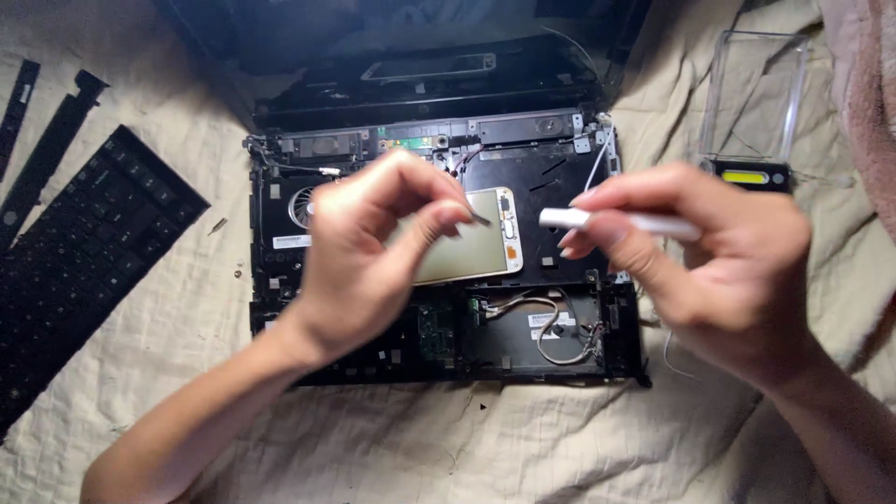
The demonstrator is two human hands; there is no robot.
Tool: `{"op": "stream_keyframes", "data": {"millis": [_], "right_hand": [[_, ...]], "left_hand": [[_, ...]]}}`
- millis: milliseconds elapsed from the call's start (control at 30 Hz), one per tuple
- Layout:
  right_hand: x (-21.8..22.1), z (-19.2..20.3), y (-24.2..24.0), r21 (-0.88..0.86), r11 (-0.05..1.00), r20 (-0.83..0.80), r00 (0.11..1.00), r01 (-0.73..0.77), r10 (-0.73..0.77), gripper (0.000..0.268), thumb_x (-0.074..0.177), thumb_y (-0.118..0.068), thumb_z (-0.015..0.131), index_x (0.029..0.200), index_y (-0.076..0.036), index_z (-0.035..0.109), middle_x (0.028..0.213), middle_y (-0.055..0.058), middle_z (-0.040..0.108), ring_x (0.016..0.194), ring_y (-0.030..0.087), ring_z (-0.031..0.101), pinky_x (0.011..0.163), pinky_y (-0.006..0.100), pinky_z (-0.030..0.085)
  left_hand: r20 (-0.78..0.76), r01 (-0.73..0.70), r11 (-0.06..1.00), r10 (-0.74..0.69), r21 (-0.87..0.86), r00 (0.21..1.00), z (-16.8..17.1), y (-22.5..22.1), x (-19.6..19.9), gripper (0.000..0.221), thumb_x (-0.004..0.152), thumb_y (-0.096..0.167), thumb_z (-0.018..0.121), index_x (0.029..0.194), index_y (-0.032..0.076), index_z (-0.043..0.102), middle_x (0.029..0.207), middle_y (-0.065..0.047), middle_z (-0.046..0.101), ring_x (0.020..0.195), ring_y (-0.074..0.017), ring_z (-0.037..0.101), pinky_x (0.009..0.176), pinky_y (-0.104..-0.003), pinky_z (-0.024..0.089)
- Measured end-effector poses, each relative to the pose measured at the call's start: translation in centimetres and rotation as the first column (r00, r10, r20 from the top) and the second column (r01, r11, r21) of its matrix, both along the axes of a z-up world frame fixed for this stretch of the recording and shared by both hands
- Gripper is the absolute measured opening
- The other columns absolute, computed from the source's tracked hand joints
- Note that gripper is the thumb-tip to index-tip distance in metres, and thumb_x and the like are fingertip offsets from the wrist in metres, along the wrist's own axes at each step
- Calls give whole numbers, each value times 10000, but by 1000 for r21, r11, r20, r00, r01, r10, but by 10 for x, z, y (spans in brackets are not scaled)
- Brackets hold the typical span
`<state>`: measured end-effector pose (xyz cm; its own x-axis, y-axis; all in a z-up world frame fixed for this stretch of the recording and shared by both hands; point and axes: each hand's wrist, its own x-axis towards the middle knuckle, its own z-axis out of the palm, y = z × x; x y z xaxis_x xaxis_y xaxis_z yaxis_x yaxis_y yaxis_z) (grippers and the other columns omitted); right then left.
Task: Cleaning the edges and connectors of a disassembled smartphone screen using a plastic spudger tool.
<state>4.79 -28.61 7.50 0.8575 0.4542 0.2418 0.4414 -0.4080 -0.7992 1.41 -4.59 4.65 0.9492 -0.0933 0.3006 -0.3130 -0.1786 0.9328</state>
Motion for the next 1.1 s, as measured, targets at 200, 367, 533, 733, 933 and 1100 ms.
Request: {"op": "stream_keyframes", "data": {"millis": [200, 367, 533, 733, 933, 1100], "right_hand": [[-11, -9, 5, -48, 995, 154, 983, -92, 98, 189, 928, -55, 724, 1085, 51, 722, 1040, 140, 789, 894, 155, 793, 805, 205, 590], [-14, -11, 9, -18, 991, 197, 972, -130, 131, 200, 922, -42, 738, 1102, 40, 707, 1044, 131, 788, 891, 155, 798, 802, 206, 604], [-19, -16, 9, 9, 991, 236, 963, -134, 128, 206, 918, -58, 737, 1091, 47, 702, 1030, 115, 787, 897, 196, 807, 759, 225, 611], [-23, -17, 7, 145, 984, 124, 988, -107, 89, 206, 907, -22, 685, 1079, 88, 652, 1009, 192, 764, 831, 211, 842, 743, 231, 677], [-23, -19, 8, 47, 982, 303, 939, -186, 163, 181, 923, -78, 709, 1067, 27, 678, 1003, 110, 791, 883, 211, 830, 754, 253, 639], [-25, -21, 5, 61, 988, 319, 941, -140, 113, 206, 914, -28, 699, 1073, 92, 648, 990, 173, 767, 861, 256, 814, 779, 301, 672]], "left_hand": [[-166, -55, 920, -11, -388, 986, -4, -24, -20, 126, 1011, 78, 612, 968, -41, 607, 988, -214, 708, 891, -250, 713, 822, -315, 668], [-151, -110, 894, 48, -435, 987, -6, -25, -22, 115, 1002, 69, 624, 960, -33, 592, 985, -232, 707, 923, -298, 724, 808, -355, 688], [-150, -142, 875, 81, -463, 985, -10, -28, -26, 110, 995, 68, 640, 965, -24, 588, 980, -229, 706, 894, -290, 724, 782, -352, 695], [-132, -93, 878, 34, -469, 991, -5, -29, -27, 141, 999, 97, 634, 947, -28, 595, 974, -240, 704, 879, -295, 720, 782, -358, 691], [-132, -101, 895, 48, -435, 990, -2, -29, -29, 132, 998, 124, 645, 946, 6, 612, 969, -203, 718, 926, -274, 732, 835, -336, 660], [-160, -73, 856, -11, -511, 987, -1, -27, -30, 167, 1003, 141, 638, 958, -12, 586, 981, -227, 695, 896, -299, 737, 802, -356, 700]]}}
